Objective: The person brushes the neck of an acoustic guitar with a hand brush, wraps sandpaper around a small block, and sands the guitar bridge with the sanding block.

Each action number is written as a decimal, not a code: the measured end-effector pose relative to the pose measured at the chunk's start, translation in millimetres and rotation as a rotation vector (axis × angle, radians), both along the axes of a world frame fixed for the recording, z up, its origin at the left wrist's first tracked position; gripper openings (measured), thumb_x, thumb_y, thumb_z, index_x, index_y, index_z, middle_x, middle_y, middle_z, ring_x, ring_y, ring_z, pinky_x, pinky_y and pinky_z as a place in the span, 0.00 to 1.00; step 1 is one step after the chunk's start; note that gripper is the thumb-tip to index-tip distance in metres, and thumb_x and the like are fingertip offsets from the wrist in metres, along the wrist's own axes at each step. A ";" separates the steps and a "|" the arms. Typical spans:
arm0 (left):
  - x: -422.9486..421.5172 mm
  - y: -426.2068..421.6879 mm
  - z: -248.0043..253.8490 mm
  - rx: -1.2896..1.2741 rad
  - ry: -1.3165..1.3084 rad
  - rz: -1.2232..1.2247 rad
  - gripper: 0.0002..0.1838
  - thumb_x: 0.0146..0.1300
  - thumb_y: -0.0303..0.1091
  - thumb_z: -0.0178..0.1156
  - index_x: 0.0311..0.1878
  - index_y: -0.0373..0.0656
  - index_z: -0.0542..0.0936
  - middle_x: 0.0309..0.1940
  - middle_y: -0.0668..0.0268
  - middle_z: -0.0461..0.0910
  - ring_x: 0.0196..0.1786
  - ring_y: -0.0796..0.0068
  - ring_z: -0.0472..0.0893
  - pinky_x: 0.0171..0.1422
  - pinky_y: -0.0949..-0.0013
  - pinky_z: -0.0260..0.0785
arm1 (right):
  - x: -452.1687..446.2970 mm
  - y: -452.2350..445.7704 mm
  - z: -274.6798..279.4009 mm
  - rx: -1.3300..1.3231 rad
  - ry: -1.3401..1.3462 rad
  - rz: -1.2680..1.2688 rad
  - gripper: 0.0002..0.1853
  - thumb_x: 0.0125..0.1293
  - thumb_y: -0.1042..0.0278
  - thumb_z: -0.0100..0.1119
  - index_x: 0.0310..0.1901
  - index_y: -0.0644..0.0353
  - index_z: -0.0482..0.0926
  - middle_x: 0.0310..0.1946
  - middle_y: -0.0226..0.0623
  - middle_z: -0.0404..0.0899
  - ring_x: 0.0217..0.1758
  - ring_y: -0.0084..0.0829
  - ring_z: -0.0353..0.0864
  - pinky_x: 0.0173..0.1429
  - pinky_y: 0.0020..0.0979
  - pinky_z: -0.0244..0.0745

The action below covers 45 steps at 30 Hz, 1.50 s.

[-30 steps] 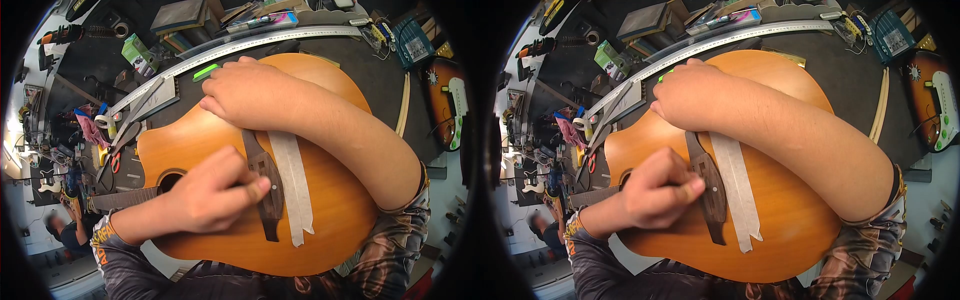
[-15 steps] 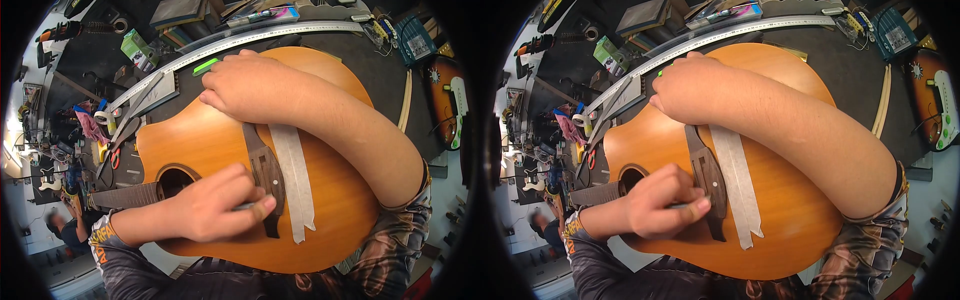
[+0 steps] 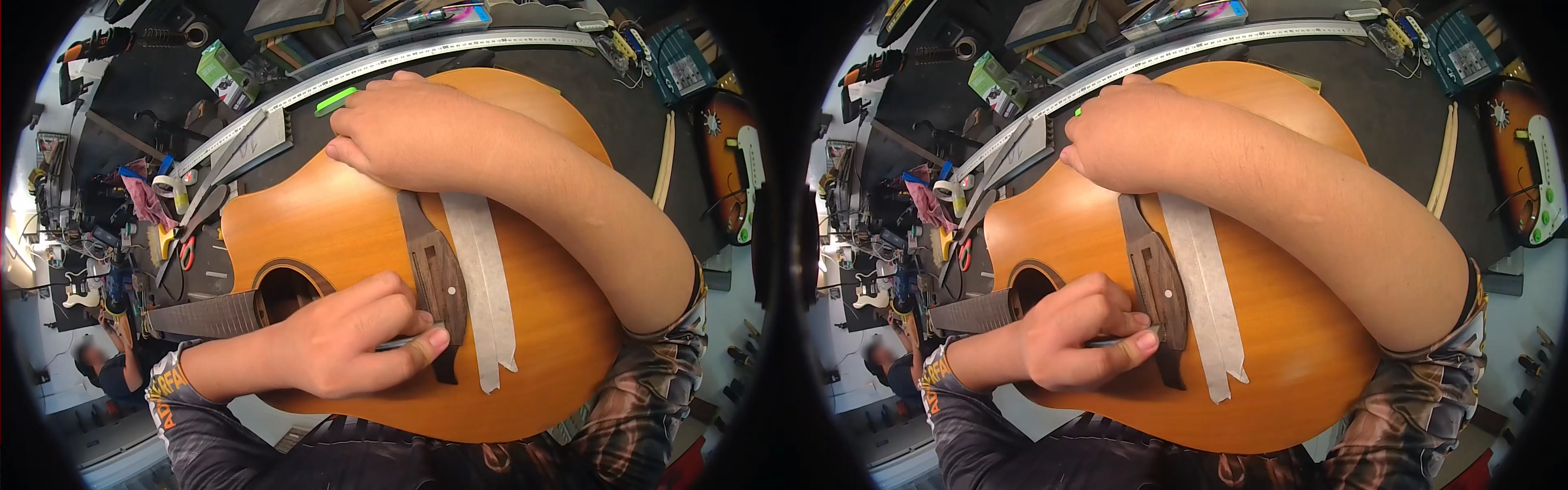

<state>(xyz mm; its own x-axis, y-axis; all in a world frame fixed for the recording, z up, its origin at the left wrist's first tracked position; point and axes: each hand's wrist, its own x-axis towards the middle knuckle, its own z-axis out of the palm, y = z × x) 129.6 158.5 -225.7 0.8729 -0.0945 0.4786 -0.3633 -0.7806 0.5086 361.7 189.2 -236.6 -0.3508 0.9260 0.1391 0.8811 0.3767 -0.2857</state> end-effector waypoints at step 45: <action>11.2 14.7 2.6 0.029 -0.013 0.053 0.11 0.66 0.11 0.75 0.49 0.31 0.88 0.33 0.62 0.78 0.32 0.61 0.79 0.33 0.58 0.72 | 2.8 0.5 5.6 -0.044 -0.063 0.019 0.28 0.93 0.47 0.46 0.54 0.61 0.92 0.49 0.48 0.95 0.58 0.50 0.94 0.69 0.53 0.82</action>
<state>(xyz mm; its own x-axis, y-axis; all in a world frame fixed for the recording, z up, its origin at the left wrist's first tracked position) 140.7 173.3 -223.1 0.8710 -0.0623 0.4874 -0.3275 -0.8131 0.4813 364.6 189.6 -231.0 -0.3752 0.9239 0.0755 0.8907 0.3819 -0.2465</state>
